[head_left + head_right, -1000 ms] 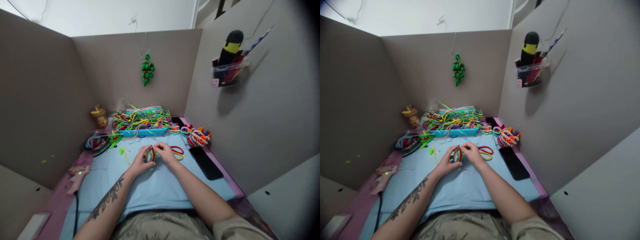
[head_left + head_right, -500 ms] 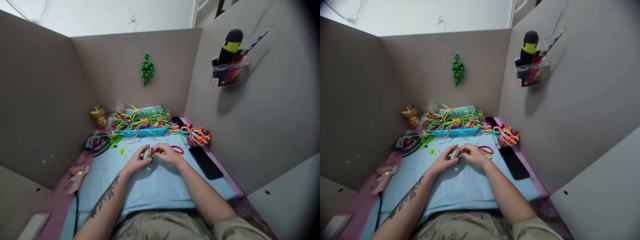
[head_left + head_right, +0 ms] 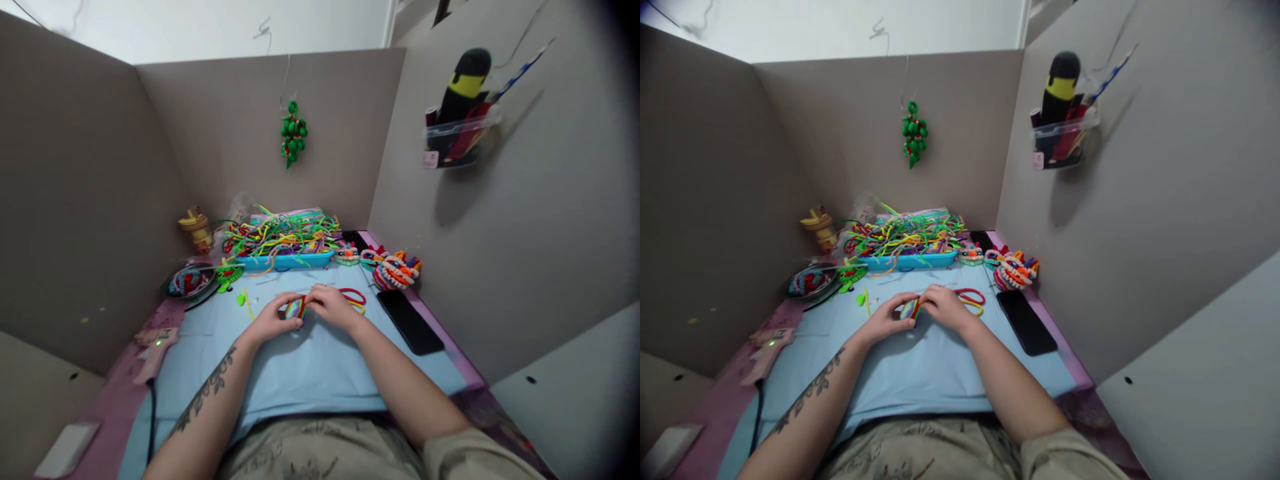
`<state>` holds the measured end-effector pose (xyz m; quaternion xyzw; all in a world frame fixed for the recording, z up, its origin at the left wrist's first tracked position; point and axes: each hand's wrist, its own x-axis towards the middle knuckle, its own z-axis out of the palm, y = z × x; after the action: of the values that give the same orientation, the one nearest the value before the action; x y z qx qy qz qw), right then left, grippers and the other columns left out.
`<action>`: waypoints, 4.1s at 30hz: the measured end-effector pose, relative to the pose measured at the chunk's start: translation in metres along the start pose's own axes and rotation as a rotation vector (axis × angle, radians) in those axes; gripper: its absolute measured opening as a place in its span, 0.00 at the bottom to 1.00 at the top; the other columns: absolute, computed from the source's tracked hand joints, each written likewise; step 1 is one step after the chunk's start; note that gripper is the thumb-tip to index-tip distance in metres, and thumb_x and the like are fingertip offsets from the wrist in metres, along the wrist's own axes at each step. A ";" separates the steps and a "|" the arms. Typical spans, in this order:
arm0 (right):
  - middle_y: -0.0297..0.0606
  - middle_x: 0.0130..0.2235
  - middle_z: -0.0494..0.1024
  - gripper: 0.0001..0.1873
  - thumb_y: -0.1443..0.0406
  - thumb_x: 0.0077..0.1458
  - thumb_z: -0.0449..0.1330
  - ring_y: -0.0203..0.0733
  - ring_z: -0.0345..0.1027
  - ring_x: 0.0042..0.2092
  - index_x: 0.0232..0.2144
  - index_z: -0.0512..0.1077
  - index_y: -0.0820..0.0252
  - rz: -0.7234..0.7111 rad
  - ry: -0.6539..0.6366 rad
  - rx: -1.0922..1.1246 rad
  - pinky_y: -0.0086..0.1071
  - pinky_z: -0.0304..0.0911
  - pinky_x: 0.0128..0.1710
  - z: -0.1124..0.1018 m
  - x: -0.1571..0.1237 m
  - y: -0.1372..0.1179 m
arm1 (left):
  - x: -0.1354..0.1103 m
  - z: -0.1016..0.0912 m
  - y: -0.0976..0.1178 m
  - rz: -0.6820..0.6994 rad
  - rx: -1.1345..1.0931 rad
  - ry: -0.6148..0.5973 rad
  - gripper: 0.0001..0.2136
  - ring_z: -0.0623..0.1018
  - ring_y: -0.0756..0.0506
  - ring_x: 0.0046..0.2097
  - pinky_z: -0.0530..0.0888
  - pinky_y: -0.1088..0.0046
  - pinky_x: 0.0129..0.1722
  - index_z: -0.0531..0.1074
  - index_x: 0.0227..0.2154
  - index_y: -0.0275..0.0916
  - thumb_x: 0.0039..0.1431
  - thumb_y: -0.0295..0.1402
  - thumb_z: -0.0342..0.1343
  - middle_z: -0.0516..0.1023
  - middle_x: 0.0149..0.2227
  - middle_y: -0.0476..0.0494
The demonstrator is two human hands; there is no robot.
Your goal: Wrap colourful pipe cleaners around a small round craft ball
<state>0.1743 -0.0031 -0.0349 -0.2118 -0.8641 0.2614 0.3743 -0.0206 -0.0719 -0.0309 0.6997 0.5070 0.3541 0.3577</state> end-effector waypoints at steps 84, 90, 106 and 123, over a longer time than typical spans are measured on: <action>0.31 0.21 0.71 0.08 0.74 0.44 0.55 0.30 0.59 0.21 0.29 0.70 0.63 0.986 0.069 1.537 0.22 0.43 0.16 0.014 0.008 0.009 | 0.004 0.019 -0.012 0.491 0.454 0.197 0.23 0.64 0.41 0.59 0.63 0.54 0.57 0.63 0.54 0.45 0.54 0.28 0.56 0.67 0.55 0.40; 0.31 0.21 0.71 0.07 0.75 0.43 0.57 0.29 0.59 0.21 0.28 0.70 0.63 0.972 0.072 1.559 0.21 0.42 0.16 0.012 0.009 0.007 | 0.004 0.019 -0.012 0.461 0.414 0.212 0.23 0.65 0.39 0.58 0.64 0.53 0.56 0.63 0.53 0.46 0.53 0.29 0.56 0.67 0.55 0.39; 0.25 0.15 0.61 0.18 0.55 0.38 0.66 0.26 0.49 0.17 0.20 0.65 0.62 0.790 0.304 1.020 0.23 0.40 0.15 0.033 0.009 0.006 | 0.005 0.025 -0.017 0.213 0.157 0.292 0.30 0.67 0.39 0.57 0.68 0.57 0.53 0.59 0.55 0.44 0.49 0.37 0.62 0.65 0.56 0.38; 0.24 0.14 0.57 0.16 0.58 0.41 0.63 0.27 0.47 0.16 0.16 0.61 0.60 0.822 0.192 0.794 0.24 0.39 0.15 0.024 0.008 0.012 | 0.006 0.024 -0.017 0.435 0.517 0.258 0.27 0.64 0.40 0.58 0.63 0.55 0.57 0.62 0.56 0.46 0.51 0.26 0.57 0.65 0.56 0.40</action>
<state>0.1526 0.0034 -0.0517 -0.3960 -0.5089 0.6690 0.3696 -0.0063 -0.0659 -0.0569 0.8081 0.4600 0.3674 0.0185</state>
